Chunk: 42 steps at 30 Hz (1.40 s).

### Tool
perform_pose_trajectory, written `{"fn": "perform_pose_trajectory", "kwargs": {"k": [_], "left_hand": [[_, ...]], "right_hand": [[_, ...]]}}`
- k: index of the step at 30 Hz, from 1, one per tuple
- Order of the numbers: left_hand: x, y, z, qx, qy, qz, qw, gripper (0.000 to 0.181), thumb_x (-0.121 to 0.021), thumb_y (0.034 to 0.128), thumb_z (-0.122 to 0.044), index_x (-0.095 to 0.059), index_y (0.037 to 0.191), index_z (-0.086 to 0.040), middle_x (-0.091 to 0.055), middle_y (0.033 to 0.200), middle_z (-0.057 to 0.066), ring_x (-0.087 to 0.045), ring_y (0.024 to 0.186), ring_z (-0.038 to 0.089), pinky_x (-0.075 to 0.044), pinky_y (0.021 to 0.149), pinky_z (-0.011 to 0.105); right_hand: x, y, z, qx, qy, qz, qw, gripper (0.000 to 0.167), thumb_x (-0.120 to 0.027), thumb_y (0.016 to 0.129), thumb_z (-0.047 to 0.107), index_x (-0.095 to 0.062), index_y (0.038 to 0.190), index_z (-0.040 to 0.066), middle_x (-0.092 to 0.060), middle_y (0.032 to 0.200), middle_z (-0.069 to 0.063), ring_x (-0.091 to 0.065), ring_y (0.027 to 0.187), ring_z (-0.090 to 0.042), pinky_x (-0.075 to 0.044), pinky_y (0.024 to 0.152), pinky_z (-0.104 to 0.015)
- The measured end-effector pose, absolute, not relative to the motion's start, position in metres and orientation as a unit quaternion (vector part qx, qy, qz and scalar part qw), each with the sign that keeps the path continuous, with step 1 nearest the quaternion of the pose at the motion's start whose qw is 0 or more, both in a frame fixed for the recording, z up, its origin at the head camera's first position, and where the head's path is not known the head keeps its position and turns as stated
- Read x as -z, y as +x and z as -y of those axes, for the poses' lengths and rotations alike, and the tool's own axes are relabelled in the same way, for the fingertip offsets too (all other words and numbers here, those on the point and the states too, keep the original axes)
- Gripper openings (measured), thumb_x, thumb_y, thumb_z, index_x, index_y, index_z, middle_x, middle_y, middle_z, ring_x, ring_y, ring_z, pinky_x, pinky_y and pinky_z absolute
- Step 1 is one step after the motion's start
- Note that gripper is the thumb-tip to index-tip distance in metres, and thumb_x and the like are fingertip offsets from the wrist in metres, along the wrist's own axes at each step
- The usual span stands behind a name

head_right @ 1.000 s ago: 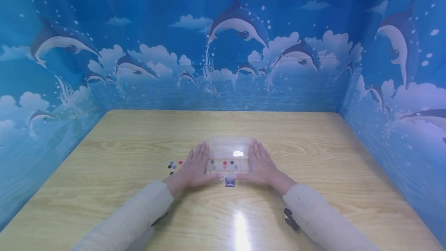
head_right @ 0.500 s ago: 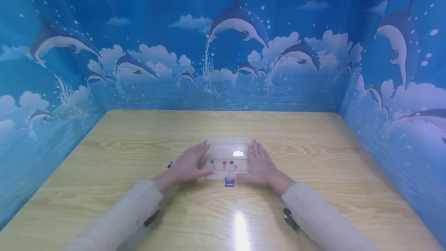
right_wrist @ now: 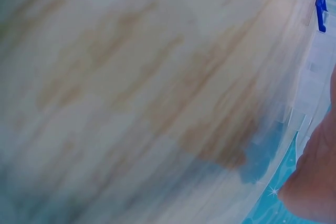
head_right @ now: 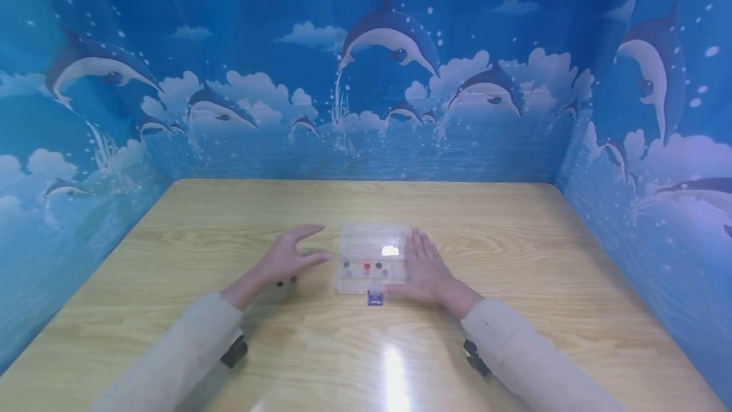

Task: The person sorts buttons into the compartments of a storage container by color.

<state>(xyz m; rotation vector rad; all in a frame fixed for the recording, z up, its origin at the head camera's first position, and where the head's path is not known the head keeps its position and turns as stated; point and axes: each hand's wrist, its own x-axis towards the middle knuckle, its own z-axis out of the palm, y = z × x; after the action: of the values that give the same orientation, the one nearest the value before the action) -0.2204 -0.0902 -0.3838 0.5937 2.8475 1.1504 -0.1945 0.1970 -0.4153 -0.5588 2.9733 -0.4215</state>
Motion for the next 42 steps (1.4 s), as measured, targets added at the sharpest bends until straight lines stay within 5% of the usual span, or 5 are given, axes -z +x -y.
{"fn": "perform_pose_trajectory", "kwargs": {"k": [9, 22, 42], "left_hand": [[0.386, -0.218, 0.108, -0.430, 0.186, -0.883, -0.012, 0.054, -0.074, 0.0785, -0.030, -0.058, 0.126, -0.011, -0.059, 0.125, 0.008, -0.055, 0.112, 0.029, -0.046, 0.094, 0.048], [0.397, -0.210, 0.127, -0.432, 0.209, -0.876, -0.047, 0.046, -0.074, 0.0775, -0.022, -0.062, 0.118, -0.002, -0.066, 0.108, 0.016, -0.061, 0.092, 0.028, -0.051, 0.077, 0.035], [0.413, -0.197, 0.154, -0.399, 0.214, -0.890, -0.053, 0.038, -0.078, 0.0726, -0.018, -0.069, 0.105, -0.002, -0.062, 0.083, 0.007, -0.054, 0.070, 0.011, -0.047, 0.059, 0.018]], "right_hand": [[0.414, -0.194, -0.197, 0.135, -0.183, -0.973, 0.046, 0.113, -0.056, 0.077, 0.066, -0.009, 0.143, -0.012, 0.002, 0.152, -0.030, -0.002, 0.140, -0.046, -0.009, 0.115, -0.053], [0.415, -0.193, -0.198, 0.140, -0.181, -0.972, 0.050, 0.113, -0.056, 0.077, 0.066, -0.007, 0.143, -0.012, 0.003, 0.152, -0.030, -0.001, 0.140, -0.046, -0.007, 0.115, -0.053], [0.412, -0.192, -0.195, 0.150, -0.179, -0.971, 0.053, 0.111, -0.058, 0.078, 0.062, -0.007, 0.144, -0.012, 0.002, 0.152, -0.029, -0.002, 0.141, -0.045, -0.008, 0.115, -0.052]]}}
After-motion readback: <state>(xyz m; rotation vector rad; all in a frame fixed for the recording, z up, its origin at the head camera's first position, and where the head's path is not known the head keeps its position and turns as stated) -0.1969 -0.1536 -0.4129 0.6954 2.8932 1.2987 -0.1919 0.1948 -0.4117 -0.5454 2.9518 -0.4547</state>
